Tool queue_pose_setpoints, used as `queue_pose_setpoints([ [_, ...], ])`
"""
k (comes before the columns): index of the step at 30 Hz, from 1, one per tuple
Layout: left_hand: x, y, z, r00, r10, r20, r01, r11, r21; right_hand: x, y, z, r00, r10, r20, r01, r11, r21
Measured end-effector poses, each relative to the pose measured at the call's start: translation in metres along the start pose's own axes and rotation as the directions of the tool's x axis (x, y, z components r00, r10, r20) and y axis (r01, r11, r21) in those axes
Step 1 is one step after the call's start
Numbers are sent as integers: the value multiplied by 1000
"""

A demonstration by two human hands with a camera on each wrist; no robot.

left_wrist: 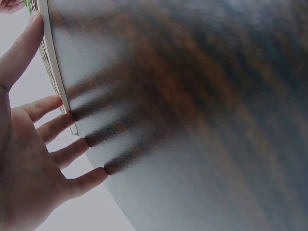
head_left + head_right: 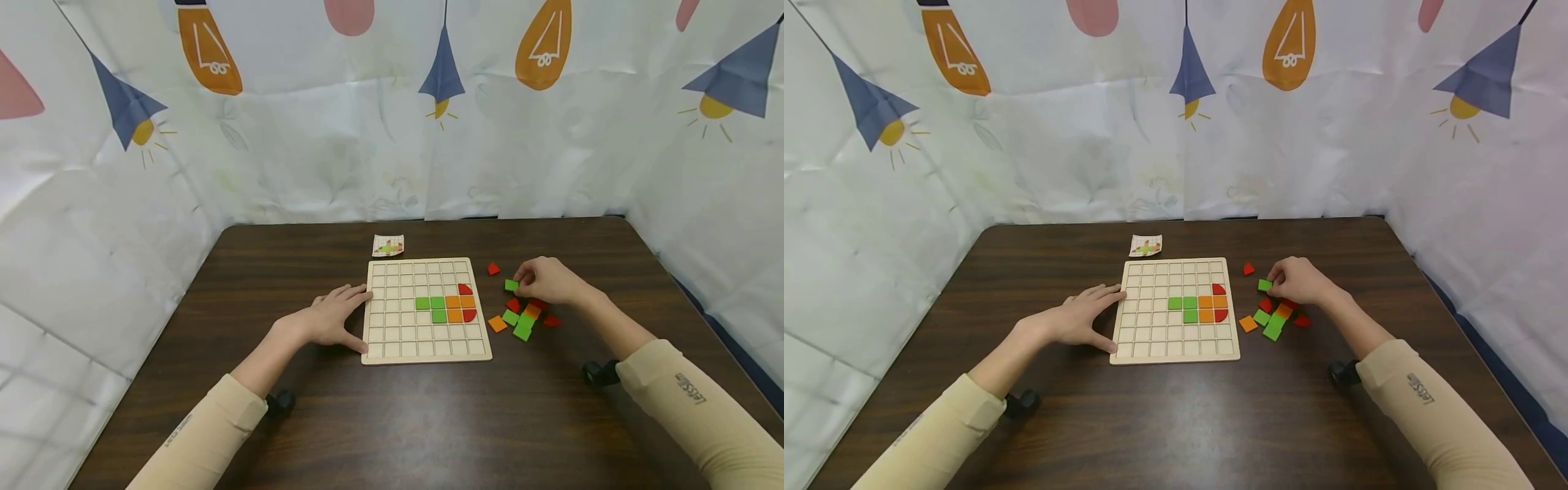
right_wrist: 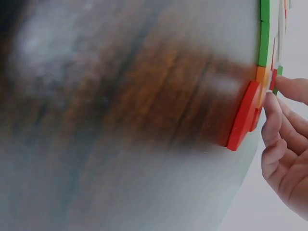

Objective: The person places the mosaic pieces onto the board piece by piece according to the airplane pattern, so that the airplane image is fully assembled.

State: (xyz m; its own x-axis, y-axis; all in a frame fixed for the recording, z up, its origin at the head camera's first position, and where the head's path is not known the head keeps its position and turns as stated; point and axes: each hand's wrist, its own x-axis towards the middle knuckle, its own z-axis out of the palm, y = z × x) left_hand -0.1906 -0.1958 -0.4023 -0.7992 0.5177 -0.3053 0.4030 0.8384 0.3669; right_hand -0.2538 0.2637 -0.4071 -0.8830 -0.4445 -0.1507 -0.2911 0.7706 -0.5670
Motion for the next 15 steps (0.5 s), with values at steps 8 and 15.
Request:
queue_pose_setpoints([
  [8, 1, 0, -1, 1000, 4, -4, -4, 1000, 6, 3, -10, -2, 999, -28, -17, 27, 999, -30],
  [15, 0, 1, -1, 1000, -2, -1, 2, 1000, 4, 4, -24, -1, 996, -76, -38, 75, 996, -43],
])
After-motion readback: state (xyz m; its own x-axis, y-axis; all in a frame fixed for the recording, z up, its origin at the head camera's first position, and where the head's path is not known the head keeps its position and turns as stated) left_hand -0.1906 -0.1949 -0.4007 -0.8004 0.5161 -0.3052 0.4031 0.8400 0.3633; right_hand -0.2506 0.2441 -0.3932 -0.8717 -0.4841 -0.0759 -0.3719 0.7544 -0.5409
